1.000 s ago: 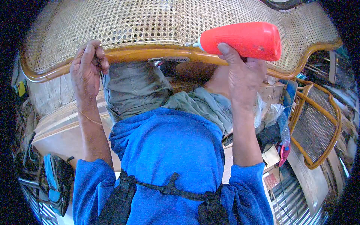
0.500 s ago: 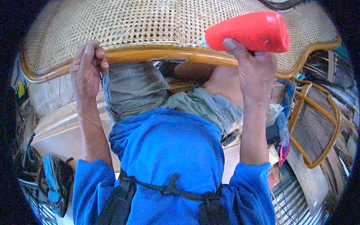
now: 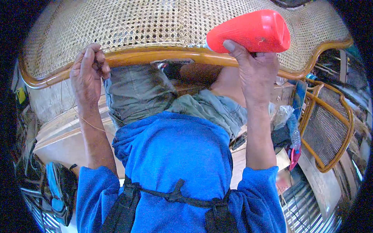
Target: The person applies glue from a red bottle along the edge of a rattan chair seat. They then insert small wooden pegs into the glued area to secure the rattan weave to the frame.
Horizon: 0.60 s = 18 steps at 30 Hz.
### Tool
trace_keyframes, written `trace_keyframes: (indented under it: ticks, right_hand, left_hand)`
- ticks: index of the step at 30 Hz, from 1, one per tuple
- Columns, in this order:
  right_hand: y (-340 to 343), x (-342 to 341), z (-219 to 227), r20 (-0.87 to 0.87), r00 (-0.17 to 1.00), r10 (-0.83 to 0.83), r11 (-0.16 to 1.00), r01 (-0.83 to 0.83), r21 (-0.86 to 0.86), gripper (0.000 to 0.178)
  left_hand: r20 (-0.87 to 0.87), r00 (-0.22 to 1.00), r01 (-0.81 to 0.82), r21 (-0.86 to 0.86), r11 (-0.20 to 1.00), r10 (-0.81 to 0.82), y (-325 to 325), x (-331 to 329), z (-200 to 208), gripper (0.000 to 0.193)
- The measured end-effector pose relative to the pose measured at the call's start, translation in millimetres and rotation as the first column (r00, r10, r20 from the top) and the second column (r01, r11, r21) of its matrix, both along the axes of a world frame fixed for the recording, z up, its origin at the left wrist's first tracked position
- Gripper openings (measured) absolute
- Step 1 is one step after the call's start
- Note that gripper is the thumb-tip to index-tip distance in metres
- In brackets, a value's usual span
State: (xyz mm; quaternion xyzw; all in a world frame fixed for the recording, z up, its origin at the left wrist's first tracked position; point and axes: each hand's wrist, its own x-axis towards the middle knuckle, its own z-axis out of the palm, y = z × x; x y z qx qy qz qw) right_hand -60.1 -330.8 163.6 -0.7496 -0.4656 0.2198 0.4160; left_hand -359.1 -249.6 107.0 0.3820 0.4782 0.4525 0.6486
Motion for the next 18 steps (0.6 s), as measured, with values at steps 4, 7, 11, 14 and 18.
trace_keyframes:
  ticks: [4, 7, 11, 14, 18]
  right_hand:
    - [-2, -7, -6, -0.070, 0.998, -0.009, 0.992, 0.017, 0.124, 0.027]
    - [-4, -7, -5, 0.119, 0.993, 0.002, 0.997, -0.011, 0.078, 0.026]
    - [-3, -8, -1, -0.048, 0.998, -0.049, 0.993, 0.054, 0.102, 0.029]
    - [-4, -3, 5, -0.384, 0.922, -0.048, 0.955, 0.156, 0.254, 0.031]
    - [-5, 5, 3, -0.447, 0.894, -0.032, 0.961, 0.151, 0.233, 0.028]
  left_hand:
    - [0.014, 1.000, 0.004, 0.005, 1.000, -0.004, 1, 1, -1, 0.024]
    - [0.017, 1.000, 0.009, 0.010, 1.000, -0.009, 1, 0, -1, 0.024]
    - [0.004, 1.000, 0.004, 0.003, 1.000, -0.004, 1, 1, -2, 0.023]
    - [-0.007, 1.000, 0.002, 0.013, 1.000, -0.002, 0, 0, -2, 0.024]
    - [0.008, 1.000, 0.005, 0.011, 1.000, -0.005, 0, -1, -2, 0.025]
